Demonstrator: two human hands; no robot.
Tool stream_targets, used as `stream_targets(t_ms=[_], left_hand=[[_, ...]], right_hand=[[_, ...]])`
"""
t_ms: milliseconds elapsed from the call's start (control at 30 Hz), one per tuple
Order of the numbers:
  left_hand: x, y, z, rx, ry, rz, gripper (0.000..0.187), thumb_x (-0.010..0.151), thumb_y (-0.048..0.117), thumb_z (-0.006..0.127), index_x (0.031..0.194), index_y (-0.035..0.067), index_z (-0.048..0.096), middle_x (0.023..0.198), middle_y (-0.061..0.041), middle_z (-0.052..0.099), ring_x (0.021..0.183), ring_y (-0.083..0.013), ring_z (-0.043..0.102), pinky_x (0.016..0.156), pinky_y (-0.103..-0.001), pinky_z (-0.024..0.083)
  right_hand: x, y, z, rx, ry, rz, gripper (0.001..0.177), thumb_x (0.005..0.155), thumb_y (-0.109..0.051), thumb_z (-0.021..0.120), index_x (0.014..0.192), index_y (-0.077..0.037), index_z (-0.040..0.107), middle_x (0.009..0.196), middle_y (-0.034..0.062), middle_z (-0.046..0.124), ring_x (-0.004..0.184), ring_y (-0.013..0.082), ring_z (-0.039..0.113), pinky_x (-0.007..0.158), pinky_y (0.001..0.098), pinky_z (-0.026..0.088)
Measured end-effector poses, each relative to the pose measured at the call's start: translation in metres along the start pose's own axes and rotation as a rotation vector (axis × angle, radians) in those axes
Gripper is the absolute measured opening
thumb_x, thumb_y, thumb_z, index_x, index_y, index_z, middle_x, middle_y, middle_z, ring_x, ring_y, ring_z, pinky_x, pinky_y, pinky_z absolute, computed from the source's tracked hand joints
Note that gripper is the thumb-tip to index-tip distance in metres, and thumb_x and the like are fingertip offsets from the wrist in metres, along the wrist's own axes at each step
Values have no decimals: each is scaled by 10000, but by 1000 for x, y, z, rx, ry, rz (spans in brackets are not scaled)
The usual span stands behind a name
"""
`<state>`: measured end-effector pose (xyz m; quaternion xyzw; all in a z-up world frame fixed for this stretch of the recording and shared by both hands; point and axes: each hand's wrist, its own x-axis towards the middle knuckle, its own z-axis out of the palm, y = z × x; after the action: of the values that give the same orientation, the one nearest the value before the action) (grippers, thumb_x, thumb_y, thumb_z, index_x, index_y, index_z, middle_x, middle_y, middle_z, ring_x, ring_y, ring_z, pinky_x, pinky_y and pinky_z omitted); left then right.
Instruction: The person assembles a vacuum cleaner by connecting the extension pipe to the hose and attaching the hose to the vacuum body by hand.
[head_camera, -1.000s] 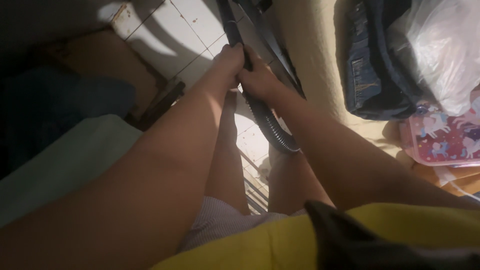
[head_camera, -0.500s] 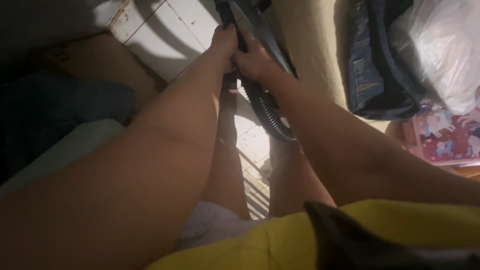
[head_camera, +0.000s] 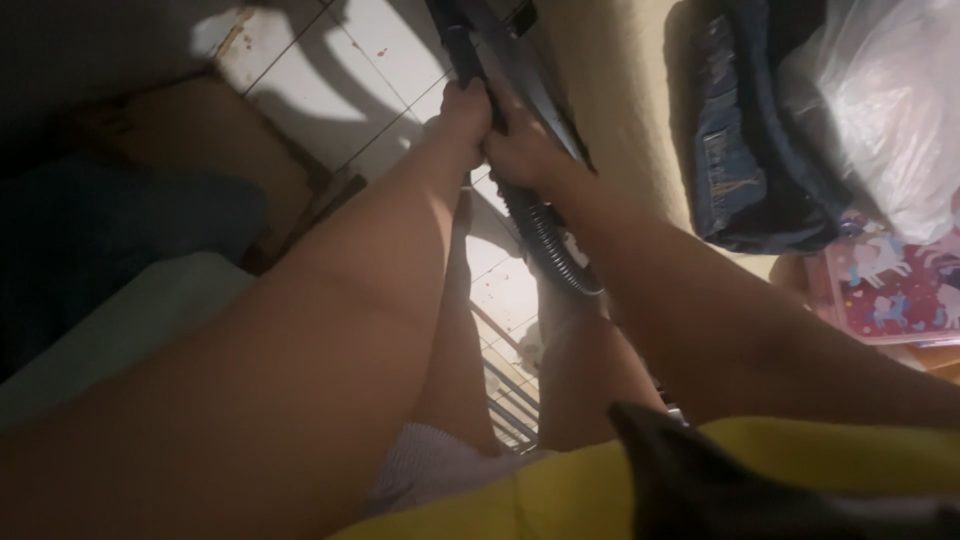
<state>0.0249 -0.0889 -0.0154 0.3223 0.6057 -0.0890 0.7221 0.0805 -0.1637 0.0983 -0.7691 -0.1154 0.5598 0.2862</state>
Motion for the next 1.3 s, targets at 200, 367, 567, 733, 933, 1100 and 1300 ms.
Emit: stream_targets(t_ms=[200,367,567,733,933,1100,1300], left_hand=[[5,2,6,223,-43,-133,382,830,209,566,1140,-12,587,1035,-203,647,855,-327,692,577,-436,582],[-2,2,12,464,-21,-121,371,836,167,570,1156,-20,588,1028,-193,650,860,-300,686,569,-394,567],[-6,-1,21,576,17,-96,391,852,209,539,1179,-6,550,1061,-194,635,888,-317,673,641,-414,517],[32,-18,16,604,-36,146,369,862,167,560,1181,-12,606,1039,-176,670,939,-291,670,763,-372,550],[10,-19,-1,475,-128,170,355,790,119,510,1132,77,591,965,-163,689,863,-299,686,689,-379,539],[-40,-16,-7,763,-47,267,344,767,214,629,1076,64,661,969,-155,709,863,-264,700,689,-357,534],[-38,-11,6,350,-67,76,394,792,167,570,1163,41,536,965,-169,644,762,-282,660,561,-384,528]], right_hand=[[35,52,3,-86,61,-113,808,809,-258,647,1494,-145,234,1249,209,585,1075,278,640,839,348,535],[29,51,4,-319,95,-3,873,780,-353,637,1506,-169,189,1288,202,563,1189,314,551,959,366,454],[13,33,-3,-365,112,173,812,796,-467,612,1480,-244,235,1321,162,537,1204,306,534,961,378,447],[32,54,4,-290,166,57,772,831,-428,641,1470,-197,274,1304,182,564,1203,332,543,973,399,442],[12,45,27,-54,115,245,893,748,-360,636,1495,-243,161,1195,167,624,1108,304,614,914,372,495],[2,61,25,-50,158,59,866,819,-382,617,1494,-154,125,1255,197,576,1165,303,583,939,359,473],[-10,47,4,-168,94,58,799,807,-384,560,1504,-175,229,1192,188,624,1108,312,610,907,366,477]])
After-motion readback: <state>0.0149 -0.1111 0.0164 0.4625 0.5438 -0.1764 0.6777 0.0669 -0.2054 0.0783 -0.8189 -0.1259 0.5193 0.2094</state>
